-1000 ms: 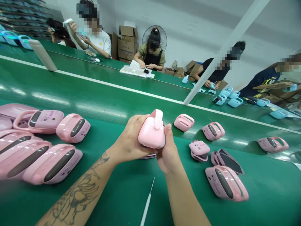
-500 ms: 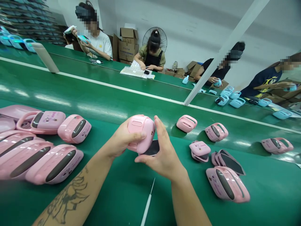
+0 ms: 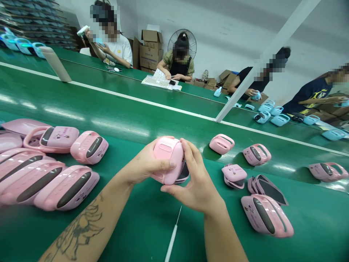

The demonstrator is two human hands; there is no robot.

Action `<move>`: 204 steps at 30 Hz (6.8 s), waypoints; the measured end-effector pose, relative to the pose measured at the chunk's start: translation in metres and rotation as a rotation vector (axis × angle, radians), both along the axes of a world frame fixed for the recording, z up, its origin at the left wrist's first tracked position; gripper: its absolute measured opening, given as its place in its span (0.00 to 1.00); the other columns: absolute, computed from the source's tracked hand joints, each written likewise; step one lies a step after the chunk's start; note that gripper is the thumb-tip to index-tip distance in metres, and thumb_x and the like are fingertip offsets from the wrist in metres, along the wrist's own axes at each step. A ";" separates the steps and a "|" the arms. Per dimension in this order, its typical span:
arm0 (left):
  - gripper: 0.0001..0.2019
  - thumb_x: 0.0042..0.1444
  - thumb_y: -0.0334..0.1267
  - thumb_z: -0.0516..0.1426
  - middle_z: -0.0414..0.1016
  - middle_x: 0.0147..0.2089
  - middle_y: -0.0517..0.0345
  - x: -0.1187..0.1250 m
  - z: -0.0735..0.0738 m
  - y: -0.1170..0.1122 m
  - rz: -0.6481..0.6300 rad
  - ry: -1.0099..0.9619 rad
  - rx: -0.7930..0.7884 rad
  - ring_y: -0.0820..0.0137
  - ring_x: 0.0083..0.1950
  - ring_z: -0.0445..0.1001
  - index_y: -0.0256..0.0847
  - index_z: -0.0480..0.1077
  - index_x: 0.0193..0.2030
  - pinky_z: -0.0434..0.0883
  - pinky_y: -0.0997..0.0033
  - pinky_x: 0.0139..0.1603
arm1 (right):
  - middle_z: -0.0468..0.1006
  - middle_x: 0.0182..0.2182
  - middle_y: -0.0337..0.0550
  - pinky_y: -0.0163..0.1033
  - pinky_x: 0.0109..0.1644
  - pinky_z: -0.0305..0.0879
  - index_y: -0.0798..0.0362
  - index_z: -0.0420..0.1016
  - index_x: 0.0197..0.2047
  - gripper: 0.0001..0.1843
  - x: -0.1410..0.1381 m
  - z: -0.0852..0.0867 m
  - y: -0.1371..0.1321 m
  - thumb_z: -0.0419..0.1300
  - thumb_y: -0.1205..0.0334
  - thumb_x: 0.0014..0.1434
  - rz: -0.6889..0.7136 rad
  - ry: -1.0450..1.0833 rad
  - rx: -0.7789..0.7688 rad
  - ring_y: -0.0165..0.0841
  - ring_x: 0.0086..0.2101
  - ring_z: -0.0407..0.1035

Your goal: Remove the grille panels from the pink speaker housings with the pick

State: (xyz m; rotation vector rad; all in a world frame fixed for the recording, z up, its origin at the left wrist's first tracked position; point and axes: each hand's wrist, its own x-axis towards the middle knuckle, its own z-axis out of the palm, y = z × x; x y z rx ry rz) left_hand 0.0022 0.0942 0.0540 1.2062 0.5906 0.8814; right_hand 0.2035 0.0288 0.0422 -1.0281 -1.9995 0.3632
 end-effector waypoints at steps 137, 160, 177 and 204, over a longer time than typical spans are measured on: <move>0.29 0.52 0.47 0.76 0.84 0.49 0.46 0.013 0.011 -0.016 0.070 -0.045 -0.124 0.59 0.46 0.82 0.34 0.78 0.56 0.80 0.64 0.44 | 0.56 0.76 0.55 0.67 0.80 0.59 0.39 0.39 0.86 0.67 0.008 0.007 -0.006 0.76 0.36 0.58 -0.007 -0.060 -0.053 0.56 0.77 0.54; 0.47 0.43 0.51 0.80 0.84 0.59 0.41 0.010 0.012 -0.023 0.116 -0.023 -0.054 0.49 0.55 0.85 0.41 0.71 0.68 0.82 0.58 0.50 | 0.56 0.76 0.59 0.64 0.80 0.63 0.48 0.41 0.86 0.56 0.002 0.020 -0.029 0.71 0.65 0.66 -0.037 -0.136 0.043 0.52 0.78 0.54; 0.38 0.46 0.43 0.78 0.85 0.59 0.51 0.004 0.002 -0.024 0.372 -0.158 0.346 0.58 0.54 0.85 0.49 0.79 0.67 0.82 0.70 0.50 | 0.66 0.71 0.60 0.62 0.70 0.75 0.47 0.68 0.76 0.33 -0.009 0.009 -0.012 0.66 0.46 0.73 -0.173 0.130 0.325 0.51 0.70 0.66; 0.37 0.51 0.48 0.78 0.76 0.70 0.45 0.020 0.004 -0.045 0.610 0.020 0.647 0.46 0.69 0.74 0.48 0.77 0.68 0.69 0.46 0.74 | 0.72 0.62 0.55 0.61 0.60 0.83 0.42 0.73 0.73 0.36 -0.028 0.021 -0.028 0.69 0.72 0.66 -0.289 0.162 0.333 0.49 0.61 0.74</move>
